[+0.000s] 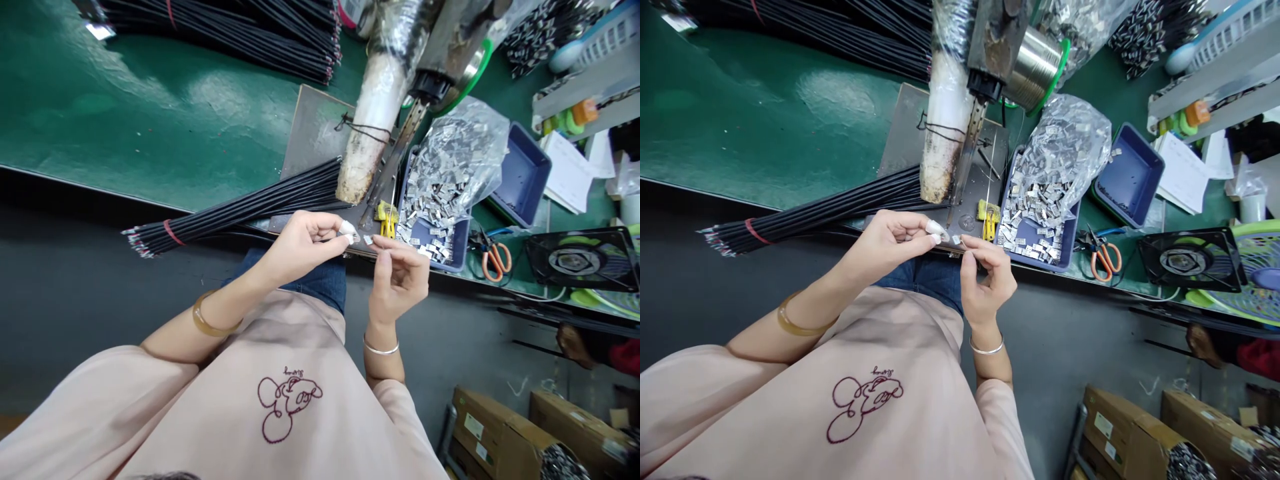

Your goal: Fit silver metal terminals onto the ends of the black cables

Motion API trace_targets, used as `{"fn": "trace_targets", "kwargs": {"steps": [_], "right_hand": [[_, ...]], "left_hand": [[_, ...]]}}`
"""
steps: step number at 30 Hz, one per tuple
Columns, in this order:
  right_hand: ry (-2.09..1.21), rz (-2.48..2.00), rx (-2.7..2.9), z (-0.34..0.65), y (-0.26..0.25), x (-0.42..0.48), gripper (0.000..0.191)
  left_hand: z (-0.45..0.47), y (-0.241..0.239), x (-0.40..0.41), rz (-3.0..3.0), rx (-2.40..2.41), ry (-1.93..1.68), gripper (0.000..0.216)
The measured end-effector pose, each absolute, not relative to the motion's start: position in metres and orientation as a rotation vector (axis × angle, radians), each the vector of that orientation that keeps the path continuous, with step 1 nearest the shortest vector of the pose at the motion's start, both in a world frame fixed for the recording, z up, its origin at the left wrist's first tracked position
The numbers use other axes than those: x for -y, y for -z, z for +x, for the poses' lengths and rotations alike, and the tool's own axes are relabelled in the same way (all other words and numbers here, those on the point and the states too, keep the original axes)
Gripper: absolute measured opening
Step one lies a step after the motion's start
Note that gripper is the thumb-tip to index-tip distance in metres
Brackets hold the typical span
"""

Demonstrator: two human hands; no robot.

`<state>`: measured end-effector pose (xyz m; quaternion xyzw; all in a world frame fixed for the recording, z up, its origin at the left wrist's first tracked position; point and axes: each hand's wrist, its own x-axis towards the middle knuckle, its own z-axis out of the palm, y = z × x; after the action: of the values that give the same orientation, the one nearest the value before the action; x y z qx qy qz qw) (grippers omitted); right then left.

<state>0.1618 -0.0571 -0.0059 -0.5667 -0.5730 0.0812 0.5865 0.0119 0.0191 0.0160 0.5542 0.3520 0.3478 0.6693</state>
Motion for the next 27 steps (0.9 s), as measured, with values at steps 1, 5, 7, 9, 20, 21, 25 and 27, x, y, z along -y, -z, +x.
{"fn": "trace_targets", "kwargs": {"steps": [1,5,7,9,20,21,25,27], "right_hand": [[-0.221,-1.336,1.329,0.163,0.006,0.056,0.008],[-0.122,-1.344,1.509,0.165,0.005,0.054,0.009],[-0.004,-1.323,1.590,0.165,0.006,0.054,0.013],[0.071,-1.303,1.630,0.165,0.008,0.053,0.017],[0.059,-1.378,1.633,0.168,0.010,0.047,0.012],[0.047,-1.384,1.630,0.168,0.010,0.046,0.012],[0.009,-1.405,1.612,0.166,0.006,0.044,0.009],[0.004,-1.408,1.608,0.165,0.005,0.043,0.009]], "left_hand": [[0.012,-0.016,-0.019,1.251,-0.799,-0.779,0.013],[0.012,-0.015,-0.019,1.244,-0.827,-0.781,0.015],[0.013,-0.016,-0.020,1.227,-0.840,-0.786,0.014],[0.015,-0.016,-0.020,1.212,-0.851,-0.791,0.014],[0.021,-0.010,-0.022,1.232,-0.879,-0.888,0.010],[0.021,-0.010,-0.023,1.241,-0.887,-0.896,0.011],[0.022,-0.012,-0.025,1.267,-0.909,-0.923,0.011],[0.023,-0.013,-0.025,1.283,-0.912,-0.940,0.011]]}}
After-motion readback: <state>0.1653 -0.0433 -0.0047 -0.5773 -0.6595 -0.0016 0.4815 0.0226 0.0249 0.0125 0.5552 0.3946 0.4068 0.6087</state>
